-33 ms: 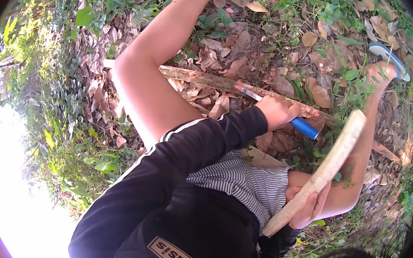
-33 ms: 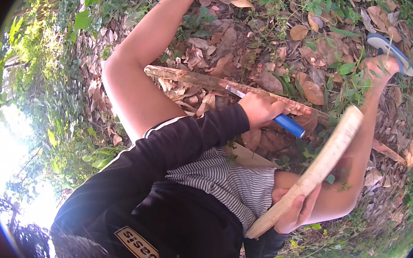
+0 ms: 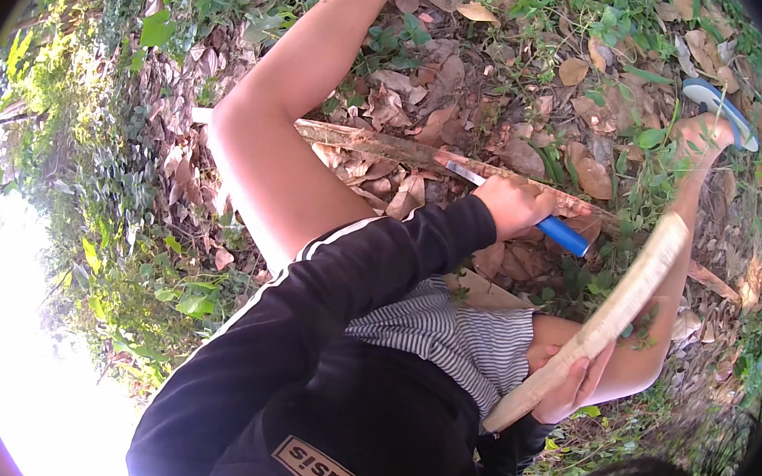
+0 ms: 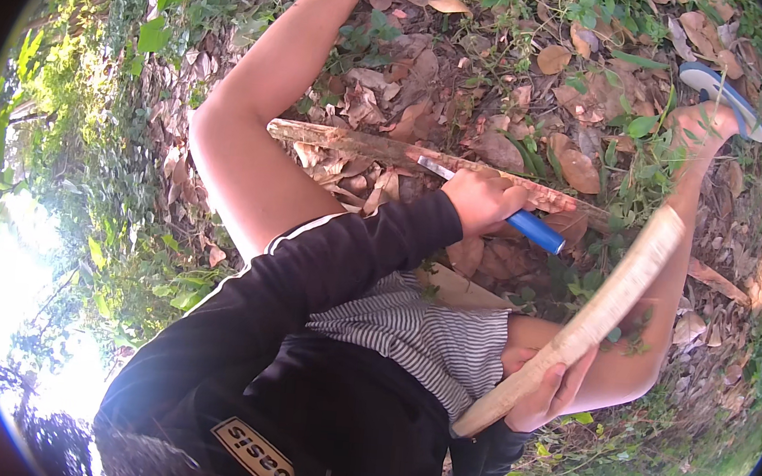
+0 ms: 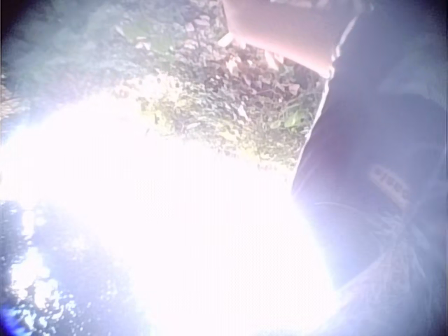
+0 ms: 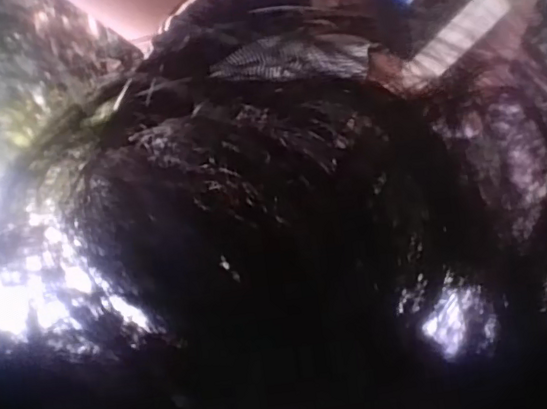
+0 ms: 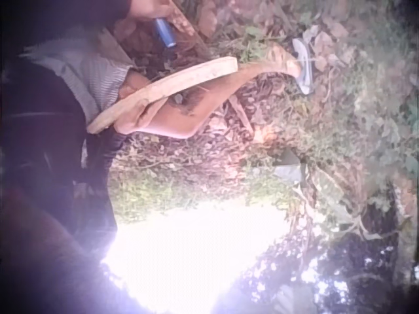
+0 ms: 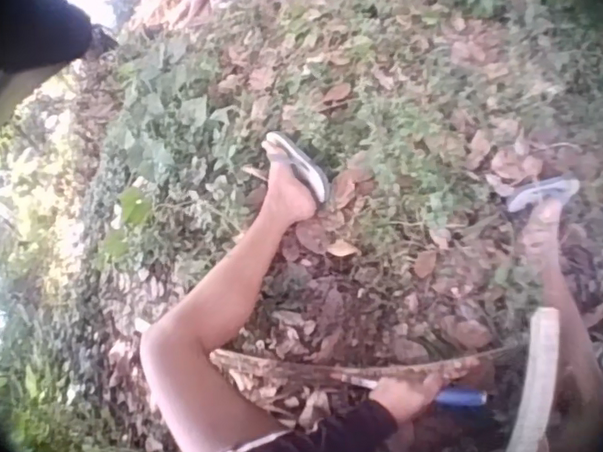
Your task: The person uses a blue-handled chisel to scrape and shape a piece of wood held by hand while sitting on the ground outdoors.
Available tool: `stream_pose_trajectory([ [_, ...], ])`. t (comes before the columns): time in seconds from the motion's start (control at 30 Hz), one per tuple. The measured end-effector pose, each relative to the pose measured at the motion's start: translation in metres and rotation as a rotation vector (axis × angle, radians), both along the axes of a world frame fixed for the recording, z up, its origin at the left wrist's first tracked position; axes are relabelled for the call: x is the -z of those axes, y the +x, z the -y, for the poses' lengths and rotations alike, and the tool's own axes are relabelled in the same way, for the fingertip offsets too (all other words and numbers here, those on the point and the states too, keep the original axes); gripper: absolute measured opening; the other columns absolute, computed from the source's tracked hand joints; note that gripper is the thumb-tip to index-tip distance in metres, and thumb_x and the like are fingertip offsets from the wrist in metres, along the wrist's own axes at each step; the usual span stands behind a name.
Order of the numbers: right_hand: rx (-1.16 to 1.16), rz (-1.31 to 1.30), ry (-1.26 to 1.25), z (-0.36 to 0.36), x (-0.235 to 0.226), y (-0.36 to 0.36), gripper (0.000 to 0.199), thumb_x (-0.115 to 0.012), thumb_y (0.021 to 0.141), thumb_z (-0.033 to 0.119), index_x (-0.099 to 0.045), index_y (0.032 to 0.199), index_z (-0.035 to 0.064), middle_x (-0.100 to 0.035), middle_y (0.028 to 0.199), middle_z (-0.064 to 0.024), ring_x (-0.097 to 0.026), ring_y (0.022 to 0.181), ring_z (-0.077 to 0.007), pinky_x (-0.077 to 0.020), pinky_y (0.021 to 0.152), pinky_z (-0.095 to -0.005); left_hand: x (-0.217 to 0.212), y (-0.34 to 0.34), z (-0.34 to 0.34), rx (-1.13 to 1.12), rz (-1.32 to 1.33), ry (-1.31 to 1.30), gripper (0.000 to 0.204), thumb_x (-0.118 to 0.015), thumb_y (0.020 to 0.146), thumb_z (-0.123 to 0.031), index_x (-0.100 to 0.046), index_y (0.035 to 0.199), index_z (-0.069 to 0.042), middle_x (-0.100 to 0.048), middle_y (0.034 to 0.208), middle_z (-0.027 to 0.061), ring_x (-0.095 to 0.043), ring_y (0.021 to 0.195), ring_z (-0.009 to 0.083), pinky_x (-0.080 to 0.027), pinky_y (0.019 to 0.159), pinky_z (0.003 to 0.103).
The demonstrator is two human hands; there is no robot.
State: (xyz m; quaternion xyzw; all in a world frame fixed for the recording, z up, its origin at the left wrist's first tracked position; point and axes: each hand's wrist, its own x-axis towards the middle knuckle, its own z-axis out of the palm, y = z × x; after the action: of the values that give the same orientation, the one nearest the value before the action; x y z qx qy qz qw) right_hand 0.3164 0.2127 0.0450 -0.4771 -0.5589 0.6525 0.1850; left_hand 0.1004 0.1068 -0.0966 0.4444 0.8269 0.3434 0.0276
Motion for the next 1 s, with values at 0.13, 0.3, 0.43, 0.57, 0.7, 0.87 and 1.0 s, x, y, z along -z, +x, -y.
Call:
stream_pose_trajectory([
  [0.13,-0.300,0.075,0.041,0.000,0.008,0.036,0.061,-0.044,0.099,0.018,-0.022,0.153,0.0006,-0.064,0.100,-0.0167,-0.059,0.062,-0.0164,-0.0499,0.056,-0.0258,0.001,0.001,-0.004,-0.011,0.042,-0.109,0.017,-0.067,0.074,-0.021,-0.063,0.088,-0.013,-0.062,0.067,0.0065,-0.065,0.062,0.0273,-0.053,0.052,0.041],
  [0.3,-0.246,0.108,-0.004,0.003,0.003,0.026,0.059,-0.044,0.098,0.014,-0.025,0.151,-0.0016,-0.064,0.095,-0.0138,-0.062,0.063,-0.0161,-0.0507,0.054,-0.0251,0.006,-0.007,0.006,-0.006,0.038,-0.160,0.021,-0.067,0.074,-0.019,-0.060,0.092,-0.012,-0.063,0.071,0.0069,-0.066,0.066,0.0292,-0.054,0.055,0.044],
  [0.43,-0.339,0.183,0.045,0.003,0.004,0.029,0.057,-0.042,0.099,0.016,-0.025,0.152,0.0005,-0.064,0.087,-0.0118,-0.061,0.060,-0.0146,-0.0506,0.053,-0.0246,-0.003,-0.007,0.001,0.028,0.074,-0.239,0.023,-0.068,0.073,-0.019,-0.059,0.093,-0.012,-0.065,0.076,0.0085,-0.067,0.070,0.0298,-0.055,0.057,0.043],
  [0.57,-0.328,0.179,-0.018,-0.005,0.003,0.025,0.058,-0.047,0.099,0.017,-0.028,0.150,-0.0022,-0.064,0.102,-0.0166,-0.064,0.065,-0.0142,-0.0519,0.056,-0.0251,-0.003,-0.010,0.012,0.002,0.102,-0.266,0.026,-0.070,0.071,-0.019,-0.055,0.091,-0.011,-0.065,0.075,0.0090,-0.067,0.071,0.0308,-0.054,0.059,0.045],
  [0.7,-0.769,0.117,0.567,-0.015,0.015,0.029,0.059,-0.049,0.098,0.017,-0.029,0.149,-0.0032,-0.066,0.098,-0.0174,-0.065,0.067,-0.0171,-0.0532,0.059,-0.0280,-0.001,-0.015,0.017,0.022,0.137,-0.411,0.025,-0.071,0.070,-0.018,-0.056,0.089,-0.012,-0.065,0.073,0.0093,-0.068,0.070,0.0297,-0.053,0.057,0.046],
  [0.87,-0.367,0.051,-0.104,-0.014,0.001,0.011,0.061,-0.046,0.099,0.020,-0.024,0.151,-0.0023,-0.065,0.089,-0.0168,-0.062,0.062,-0.0184,-0.0512,0.056,-0.0308,-0.007,-0.022,0.036,-0.044,0.010,-0.271,0.025,-0.072,0.068,-0.019,-0.058,0.088,-0.012,-0.063,0.067,0.0073,-0.066,0.064,0.0287,-0.053,0.054,0.044],
  [1.0,-0.208,-0.056,-0.149,-0.021,0.007,0.019,0.066,-0.047,0.098,0.025,-0.020,0.153,-0.0010,-0.063,0.092,-0.0179,-0.062,0.064,-0.0190,-0.0496,0.053,-0.0279,-0.018,0.005,-0.001,-0.075,0.031,-0.104,0.023,-0.073,0.076,-0.027,-0.059,0.083,-0.010,-0.059,0.061,0.0076,-0.063,0.057,0.0291,-0.051,0.050,0.043],
])
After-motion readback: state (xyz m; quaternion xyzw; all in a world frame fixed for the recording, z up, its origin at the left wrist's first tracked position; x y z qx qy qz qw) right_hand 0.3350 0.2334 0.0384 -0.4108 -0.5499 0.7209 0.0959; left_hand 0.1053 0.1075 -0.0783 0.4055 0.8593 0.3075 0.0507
